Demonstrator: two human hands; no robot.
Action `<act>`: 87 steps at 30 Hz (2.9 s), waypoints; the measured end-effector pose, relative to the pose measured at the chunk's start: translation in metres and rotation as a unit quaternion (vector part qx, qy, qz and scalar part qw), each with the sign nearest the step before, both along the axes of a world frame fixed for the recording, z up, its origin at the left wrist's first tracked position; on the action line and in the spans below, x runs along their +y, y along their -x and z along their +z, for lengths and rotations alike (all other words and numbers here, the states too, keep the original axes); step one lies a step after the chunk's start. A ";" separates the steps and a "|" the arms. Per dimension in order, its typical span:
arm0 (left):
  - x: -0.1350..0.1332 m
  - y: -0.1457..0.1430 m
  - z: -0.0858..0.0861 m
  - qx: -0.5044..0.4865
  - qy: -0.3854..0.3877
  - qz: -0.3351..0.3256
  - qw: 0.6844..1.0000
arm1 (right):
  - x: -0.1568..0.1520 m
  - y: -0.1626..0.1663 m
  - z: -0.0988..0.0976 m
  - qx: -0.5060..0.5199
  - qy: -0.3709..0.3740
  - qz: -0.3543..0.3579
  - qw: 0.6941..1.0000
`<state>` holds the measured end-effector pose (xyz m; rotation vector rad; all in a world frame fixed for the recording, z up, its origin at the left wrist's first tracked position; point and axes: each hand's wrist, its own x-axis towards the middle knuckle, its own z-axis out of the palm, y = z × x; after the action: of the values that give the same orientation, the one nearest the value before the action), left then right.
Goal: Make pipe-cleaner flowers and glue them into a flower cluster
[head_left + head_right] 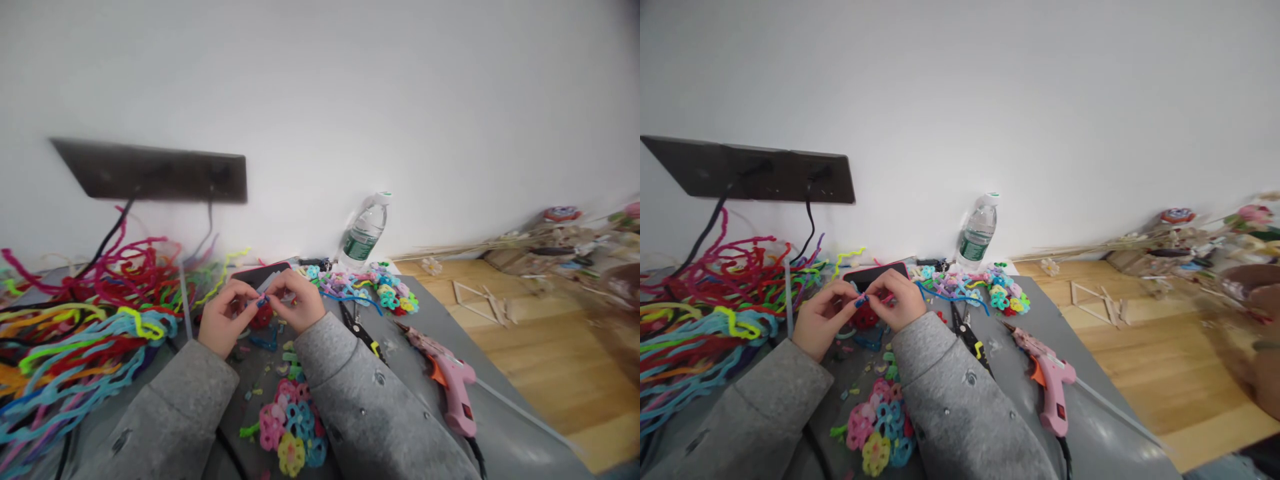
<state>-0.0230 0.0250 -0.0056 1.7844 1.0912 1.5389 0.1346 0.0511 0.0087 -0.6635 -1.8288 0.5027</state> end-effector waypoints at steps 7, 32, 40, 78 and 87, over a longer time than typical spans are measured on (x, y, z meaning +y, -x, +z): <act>0.002 0.002 -0.005 -0.014 0.008 -0.010 1.000 | 0.000 0.001 -0.002 0.025 0.060 0.016 0.998; -0.001 -0.001 0.002 0.011 -0.019 -0.003 1.000 | 0.002 0.001 -0.004 0.005 0.021 0.022 1.000; -0.002 0.001 0.004 0.033 -0.005 0.017 0.999 | -0.002 0.002 0.000 0.015 0.046 0.024 0.999; 0.000 0.005 -0.002 0.029 0.040 -0.008 0.999 | 0.002 0.003 -0.010 0.137 0.233 0.123 0.955; -0.002 0.002 0.004 0.026 -0.001 0.001 1.000 | 0.002 0.002 -0.011 0.130 0.223 0.138 0.956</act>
<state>-0.0251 0.0234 -0.0014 1.8330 1.1172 1.5035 0.1322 0.0527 -0.0023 -0.6054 -1.5727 1.1590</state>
